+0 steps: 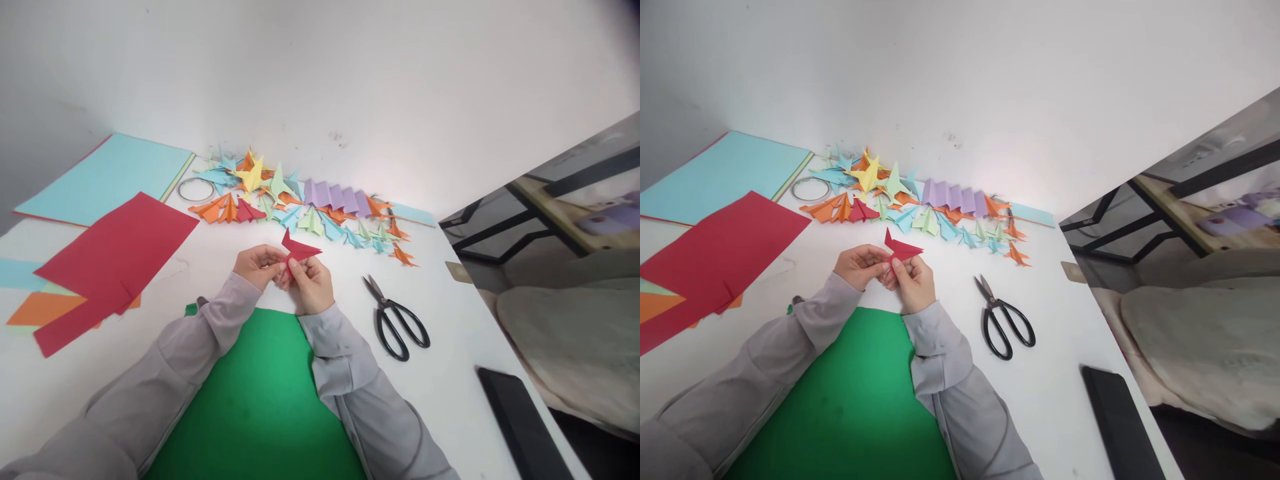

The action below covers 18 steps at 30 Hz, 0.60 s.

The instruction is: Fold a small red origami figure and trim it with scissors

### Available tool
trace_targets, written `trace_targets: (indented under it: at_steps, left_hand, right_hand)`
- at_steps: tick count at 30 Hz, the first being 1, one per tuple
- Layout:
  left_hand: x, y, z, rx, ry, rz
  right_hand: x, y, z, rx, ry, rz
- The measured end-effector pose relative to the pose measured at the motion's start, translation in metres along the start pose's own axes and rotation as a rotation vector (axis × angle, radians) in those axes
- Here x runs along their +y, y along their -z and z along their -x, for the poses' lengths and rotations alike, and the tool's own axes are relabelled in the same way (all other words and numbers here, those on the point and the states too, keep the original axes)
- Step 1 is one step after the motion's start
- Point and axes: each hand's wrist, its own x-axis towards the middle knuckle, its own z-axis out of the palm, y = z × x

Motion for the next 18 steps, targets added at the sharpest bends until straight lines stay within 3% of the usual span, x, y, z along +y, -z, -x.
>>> trace_targets:
  at_steps: [18]
  left_hand:
    - [0.009,-0.021,0.012,0.143,0.088,0.123]
  right_hand:
    - [0.004,0.000,-0.001,0.012,0.026,0.009]
